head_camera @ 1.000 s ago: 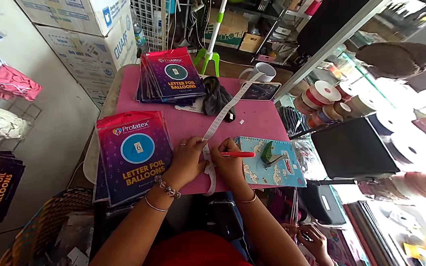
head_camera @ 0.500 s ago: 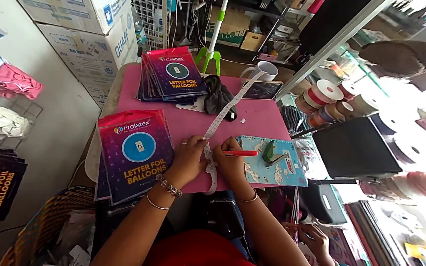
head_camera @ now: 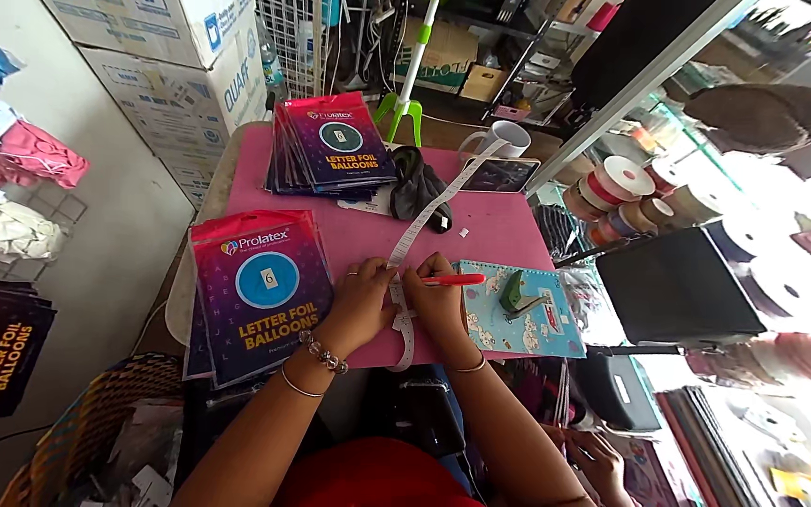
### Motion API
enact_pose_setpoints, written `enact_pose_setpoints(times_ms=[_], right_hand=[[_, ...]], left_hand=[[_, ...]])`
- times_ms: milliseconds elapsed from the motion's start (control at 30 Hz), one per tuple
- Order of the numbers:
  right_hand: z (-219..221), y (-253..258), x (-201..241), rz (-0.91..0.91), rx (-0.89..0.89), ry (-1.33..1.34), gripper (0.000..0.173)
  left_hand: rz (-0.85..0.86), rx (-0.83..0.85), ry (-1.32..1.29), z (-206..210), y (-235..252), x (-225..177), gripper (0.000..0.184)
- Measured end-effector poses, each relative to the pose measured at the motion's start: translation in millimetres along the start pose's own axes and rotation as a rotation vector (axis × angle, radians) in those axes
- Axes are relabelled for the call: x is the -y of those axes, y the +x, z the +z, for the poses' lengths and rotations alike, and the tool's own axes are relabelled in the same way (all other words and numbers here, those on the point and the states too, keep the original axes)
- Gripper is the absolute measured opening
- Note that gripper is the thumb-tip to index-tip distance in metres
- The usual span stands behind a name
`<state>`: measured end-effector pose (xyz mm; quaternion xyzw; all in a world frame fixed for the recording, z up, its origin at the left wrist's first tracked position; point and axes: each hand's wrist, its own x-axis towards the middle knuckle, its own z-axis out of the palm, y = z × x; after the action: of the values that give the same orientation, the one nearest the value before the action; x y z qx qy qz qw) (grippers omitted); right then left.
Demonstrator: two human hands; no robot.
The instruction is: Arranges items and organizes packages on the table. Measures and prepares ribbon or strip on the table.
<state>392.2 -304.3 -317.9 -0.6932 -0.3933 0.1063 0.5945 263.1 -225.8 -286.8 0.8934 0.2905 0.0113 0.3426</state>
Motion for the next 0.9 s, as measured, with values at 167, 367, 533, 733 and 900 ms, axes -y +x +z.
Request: enact_pose_setpoints(times_ms=[167,367,533,733,900], right_hand=[[1.9,-1.8,-1.9,-0.034,-0.018,-0.025,0.024],[2.0,-1.6,-1.8,-0.049,-0.021,-0.045,0.026],[0.9,-2.2,-1.7,-0.046,-0.028,-0.043,0.025],[2.1,-3.0,-1.4,-0.052,-0.046,-0.07,0.024],[1.8,-1.6,-1.3,-0.037,-0.039,-0.056,0.024]], left_hand=[[0.001,0.007,0.009,-0.4,-0.1,0.0,0.059],[-0.001,0.004,-0.001,-0.1,-0.2,0.6,0.06],[0.018,-0.015,-0.014,0.5,-0.3,1.9,0.061],[0.004,-0.004,-0.004,-0.4,-0.6,0.1,0.061],[-0.006,-0.006,-0.003,-0.3,-0.7,-0.4,0.062]])
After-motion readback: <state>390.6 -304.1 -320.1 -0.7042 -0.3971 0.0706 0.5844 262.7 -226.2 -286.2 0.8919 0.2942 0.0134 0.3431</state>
